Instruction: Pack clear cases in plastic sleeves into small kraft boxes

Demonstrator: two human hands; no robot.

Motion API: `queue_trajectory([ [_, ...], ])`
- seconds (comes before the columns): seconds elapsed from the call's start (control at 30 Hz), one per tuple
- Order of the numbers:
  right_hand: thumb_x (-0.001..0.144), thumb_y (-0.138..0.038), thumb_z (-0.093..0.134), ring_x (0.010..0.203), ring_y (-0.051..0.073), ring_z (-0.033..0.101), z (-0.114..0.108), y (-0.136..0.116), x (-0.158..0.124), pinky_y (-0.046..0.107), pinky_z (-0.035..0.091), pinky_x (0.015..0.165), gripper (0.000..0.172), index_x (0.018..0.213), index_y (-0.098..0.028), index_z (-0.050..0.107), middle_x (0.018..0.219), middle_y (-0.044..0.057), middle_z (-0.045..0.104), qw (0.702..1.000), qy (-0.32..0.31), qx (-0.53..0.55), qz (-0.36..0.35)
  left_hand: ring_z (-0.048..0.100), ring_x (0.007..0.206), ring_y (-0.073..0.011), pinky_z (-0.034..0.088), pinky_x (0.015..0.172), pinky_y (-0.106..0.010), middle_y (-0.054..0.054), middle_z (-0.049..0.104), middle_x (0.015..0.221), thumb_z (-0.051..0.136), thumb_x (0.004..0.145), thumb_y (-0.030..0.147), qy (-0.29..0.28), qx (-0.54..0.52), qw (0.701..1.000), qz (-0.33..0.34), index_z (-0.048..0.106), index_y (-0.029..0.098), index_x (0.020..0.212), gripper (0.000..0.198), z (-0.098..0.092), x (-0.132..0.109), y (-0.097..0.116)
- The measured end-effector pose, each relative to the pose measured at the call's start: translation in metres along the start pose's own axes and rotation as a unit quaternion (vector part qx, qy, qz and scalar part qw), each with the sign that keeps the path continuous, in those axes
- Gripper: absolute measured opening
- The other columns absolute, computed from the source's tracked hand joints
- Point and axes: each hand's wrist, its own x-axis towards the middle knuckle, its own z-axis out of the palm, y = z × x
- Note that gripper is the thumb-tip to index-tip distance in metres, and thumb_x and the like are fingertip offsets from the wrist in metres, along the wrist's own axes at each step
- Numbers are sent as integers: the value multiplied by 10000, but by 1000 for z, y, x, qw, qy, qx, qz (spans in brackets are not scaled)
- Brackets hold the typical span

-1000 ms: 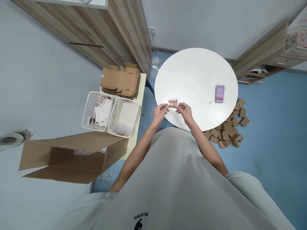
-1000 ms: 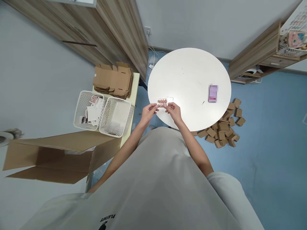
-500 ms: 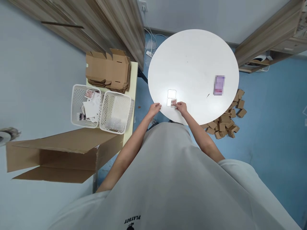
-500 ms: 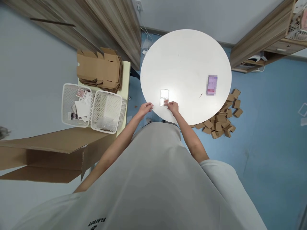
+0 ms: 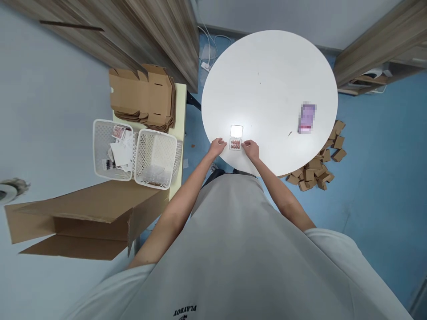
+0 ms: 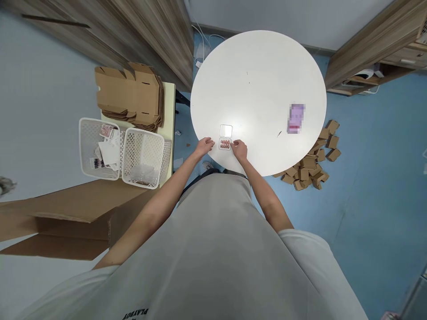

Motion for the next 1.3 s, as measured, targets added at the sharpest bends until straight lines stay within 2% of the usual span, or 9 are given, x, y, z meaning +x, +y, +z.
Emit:
queue_trajectory([
  [0.17, 1020, -311, 708, 1255, 280, 799, -3, 3, 19, 434, 594, 1175, 236, 1204, -199, 804, 1339, 119, 848, 999, 3, 41, 7, 611, 1573, -328, 463, 1289, -395, -286, 590, 1712, 702, 1048, 194, 1, -13, 1000, -7, 519, 19, 1686, 687, 19, 29, 4],
  [0.3, 985, -305, 731, 1224, 272, 806, 0, 5, 27, 440, 592, 1189, 258, 1205, -195, 812, 1295, 110, 854, 994, -13, 97, 43, 658, 1520, -317, 503, 1250, -385, -275, 629, 1675, 737, 1050, 260, -13, -33, 999, -18, 517, 53, 1698, 714, 34, 37, -2],
  [0.4, 919, -278, 785, 1250, 275, 775, -1, 8, 25, 456, 580, 1213, 264, 1169, -195, 811, 1254, 103, 851, 985, -32, 157, 63, 698, 1458, -305, 546, 1211, -387, -248, 704, 1577, 743, 1053, 260, -13, -57, 998, -34, 538, 83, 1686, 689, 39, 33, -8],
  [0.53, 887, -254, 812, 1037, 231, 789, -10, 10, 12, 429, 646, 1097, 298, 1174, -177, 808, 998, 57, 832, 970, -92, 215, 72, 798, 1204, -258, 635, 1103, -407, -188, 806, 1343, 773, 1003, 170, -42, -141, 987, -70, 623, 122, 1612, 629, 36, 17, -16],
  [0.67, 825, -255, 887, 935, 187, 760, -21, 10, -6, 397, 656, 1051, 397, 1212, -209, 810, 857, -16, 759, 933, -169, 308, 81, 806, 1029, -206, 653, 1094, -422, -121, 829, 1145, 821, 938, 122, -60, -192, 977, -69, 699, 146, 1529, 604, 25, -1, -23],
  [0.93, 867, -504, 909, 1030, 192, 745, -29, -1, -28, 367, 648, 989, 335, 1071, -254, 820, 1233, 54, 803, 912, -185, 363, 39, 792, 1112, -203, 625, 1135, -405, -147, 818, 1318, 814, 921, 126, -65, -247, 967, -18, 798, 154, 1297, 378, 15, -23, -22],
  [1.13, 746, -455, 974, 1241, 255, 734, -30, -6, -33, 375, 643, 1025, 669, 1359, -296, 757, 1458, 79, 752, 927, -167, 336, -13, 788, 1175, -205, 623, 1105, -356, -171, 745, 1494, 798, 1038, 351, -60, -286, 956, 5, 680, 195, 1528, 527, 20, -33, -14],
  [1.23, 741, -471, 966, 1291, 279, 736, -30, -7, -33, 393, 645, 1043, 829, 1504, -312, 681, 1529, 103, 715, 926, -146, 347, -19, 798, 1172, -248, 633, 1071, -374, -197, 759, 1451, 877, 990, 528, -88, -252, 963, -18, 713, 179, 1451, 601, 24, -38, -16],
  [1.3, 740, -479, 968, 1320, 287, 733, -31, -7, -33, 402, 643, 1062, 912, 1571, -316, 631, 1568, 117, 693, 927, -137, 350, -22, 805, 1135, -252, 626, 1083, -381, -196, 797, 1360, 944, 939, 489, -114, -228, 967, -22, 750, 155, 1358, 570, 28, -40, -17],
])
